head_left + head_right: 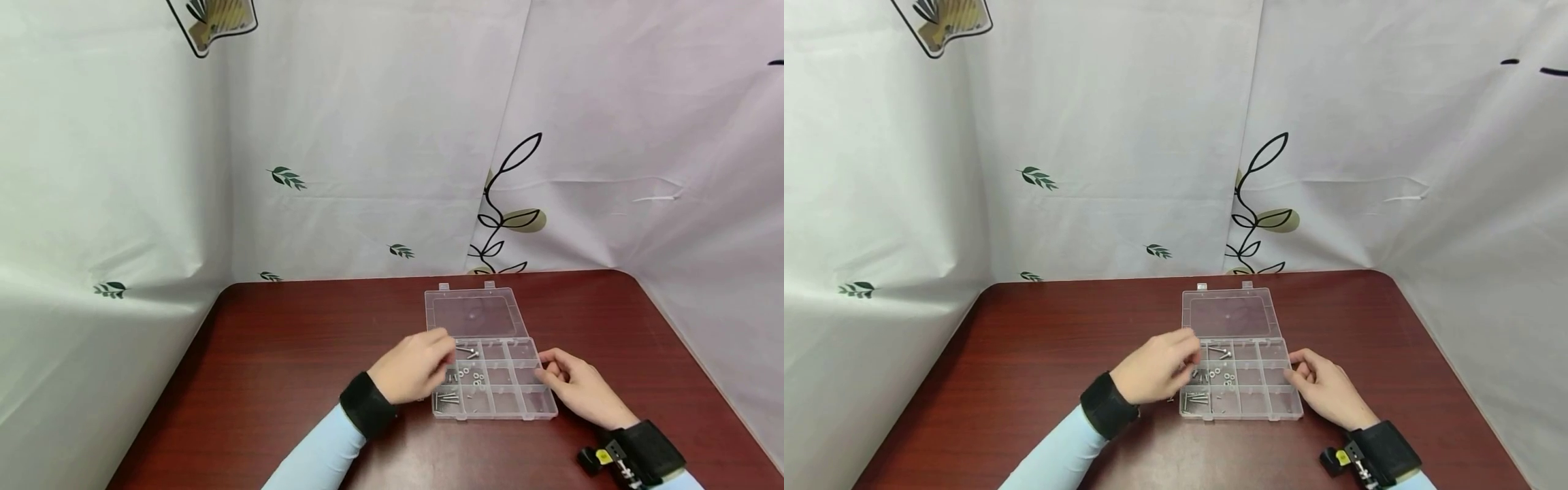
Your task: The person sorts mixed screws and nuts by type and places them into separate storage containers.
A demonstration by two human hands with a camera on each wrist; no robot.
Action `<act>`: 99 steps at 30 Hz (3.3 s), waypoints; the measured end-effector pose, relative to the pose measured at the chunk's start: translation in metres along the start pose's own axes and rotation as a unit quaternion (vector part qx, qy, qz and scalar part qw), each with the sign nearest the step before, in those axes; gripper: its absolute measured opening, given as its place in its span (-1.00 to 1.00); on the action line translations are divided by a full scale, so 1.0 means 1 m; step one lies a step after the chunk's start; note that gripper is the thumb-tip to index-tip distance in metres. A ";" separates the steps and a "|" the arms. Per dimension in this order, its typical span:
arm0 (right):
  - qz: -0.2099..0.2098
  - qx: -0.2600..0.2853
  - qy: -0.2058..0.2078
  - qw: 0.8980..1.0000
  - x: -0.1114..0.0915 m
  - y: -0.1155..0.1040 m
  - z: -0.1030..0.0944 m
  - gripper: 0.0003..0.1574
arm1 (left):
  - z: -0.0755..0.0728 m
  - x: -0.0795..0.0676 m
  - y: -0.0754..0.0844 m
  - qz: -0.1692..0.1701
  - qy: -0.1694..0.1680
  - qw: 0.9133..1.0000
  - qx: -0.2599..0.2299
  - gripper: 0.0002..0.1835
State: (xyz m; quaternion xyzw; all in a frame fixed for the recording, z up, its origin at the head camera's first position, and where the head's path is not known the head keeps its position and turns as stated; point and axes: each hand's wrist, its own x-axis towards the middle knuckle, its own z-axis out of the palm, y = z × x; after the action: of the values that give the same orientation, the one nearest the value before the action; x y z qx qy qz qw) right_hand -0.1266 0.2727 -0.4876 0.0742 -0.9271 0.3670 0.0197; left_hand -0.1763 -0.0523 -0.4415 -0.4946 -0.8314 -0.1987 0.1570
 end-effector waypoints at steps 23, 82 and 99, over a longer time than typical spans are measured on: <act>0.020 -0.005 -0.010 1.000 -0.001 0.002 0.004 -0.56 | 0.008 0.004 0.036 0.046 -0.065 0.997 0.016 -0.55; 0.010 -0.010 0.001 1.000 -0.001 0.000 0.002 -0.61 | 0.012 -0.023 -0.043 -0.122 -0.076 0.985 0.091 -0.80; 0.015 -0.008 0.001 1.000 -0.001 0.001 0.003 -0.61 | 0.003 0.034 0.004 -0.022 -0.071 0.997 0.022 -0.86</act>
State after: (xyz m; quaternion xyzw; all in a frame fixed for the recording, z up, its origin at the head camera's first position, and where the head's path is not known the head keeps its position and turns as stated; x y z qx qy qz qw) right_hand -0.1257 0.2712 -0.4906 0.0601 -0.9309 0.3599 0.0153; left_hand -0.1885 -0.0229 -0.4277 -0.4858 -0.8551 -0.1486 0.1039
